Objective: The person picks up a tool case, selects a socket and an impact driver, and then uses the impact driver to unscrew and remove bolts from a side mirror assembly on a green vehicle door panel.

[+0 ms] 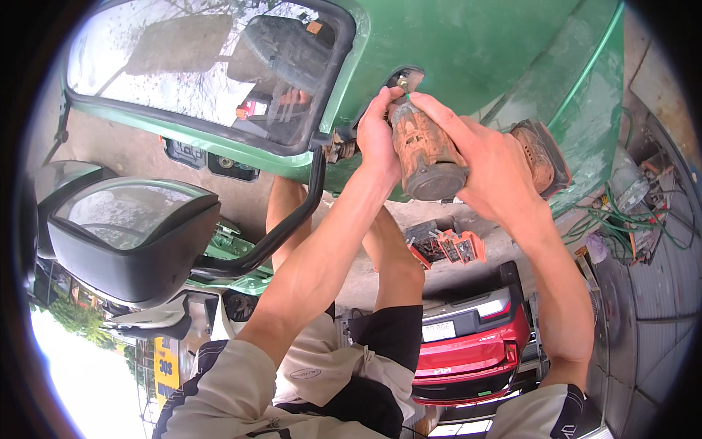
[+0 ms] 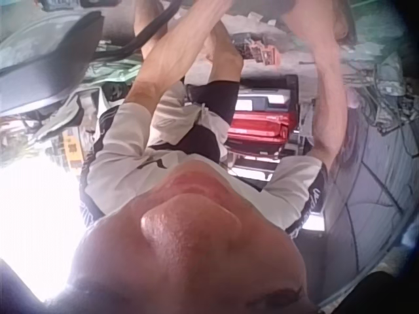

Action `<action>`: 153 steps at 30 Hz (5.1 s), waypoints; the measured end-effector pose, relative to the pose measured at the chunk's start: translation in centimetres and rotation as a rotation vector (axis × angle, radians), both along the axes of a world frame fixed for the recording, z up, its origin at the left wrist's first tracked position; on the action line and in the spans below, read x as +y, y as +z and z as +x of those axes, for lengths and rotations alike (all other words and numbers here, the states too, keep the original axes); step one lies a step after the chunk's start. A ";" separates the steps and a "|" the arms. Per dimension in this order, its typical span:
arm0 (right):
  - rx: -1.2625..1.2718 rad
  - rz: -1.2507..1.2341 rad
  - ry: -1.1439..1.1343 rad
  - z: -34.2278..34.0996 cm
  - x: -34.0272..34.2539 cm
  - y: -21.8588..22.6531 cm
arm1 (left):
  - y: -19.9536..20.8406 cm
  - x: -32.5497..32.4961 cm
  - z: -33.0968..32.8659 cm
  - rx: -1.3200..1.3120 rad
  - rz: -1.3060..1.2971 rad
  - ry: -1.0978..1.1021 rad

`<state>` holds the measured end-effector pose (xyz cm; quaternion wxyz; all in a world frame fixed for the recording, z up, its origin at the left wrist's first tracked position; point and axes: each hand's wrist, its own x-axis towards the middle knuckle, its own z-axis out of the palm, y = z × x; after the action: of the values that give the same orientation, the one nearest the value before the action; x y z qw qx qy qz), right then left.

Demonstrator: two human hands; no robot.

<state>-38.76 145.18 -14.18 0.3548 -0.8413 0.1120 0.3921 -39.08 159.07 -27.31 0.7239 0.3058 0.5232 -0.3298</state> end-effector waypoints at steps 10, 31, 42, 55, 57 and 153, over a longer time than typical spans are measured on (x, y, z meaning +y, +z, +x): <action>-0.177 -0.084 -0.118 -6.3 3.7 2.3 | 1.3 0.6 0.4 -0.102 -0.061 -0.254; -0.133 0.962 -1.132 -23.6 13.5 20.1 | 25.0 16.2 -9.2 -0.284 -0.503 -0.420; -0.565 0.594 -0.894 -30.3 24.6 29.9 | 39.7 24.0 -9.2 -0.218 -0.046 -0.742; -1.310 0.172 -0.665 -38.4 29.3 43.4 | 58.9 24.5 -18.9 -0.591 -0.372 -0.608; -1.383 0.144 -0.584 -38.6 27.9 45.6 | 61.8 24.5 -20.2 -0.608 -0.377 -0.659; 0.177 1.844 -0.994 -22.9 40.8 30.1 | 19.2 61.0 -5.5 -0.263 0.478 -0.281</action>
<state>-61.66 185.94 15.88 0.9695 -0.0729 0.1281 0.1959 -44.60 220.09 -8.15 0.6405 0.5768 0.4401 -0.2518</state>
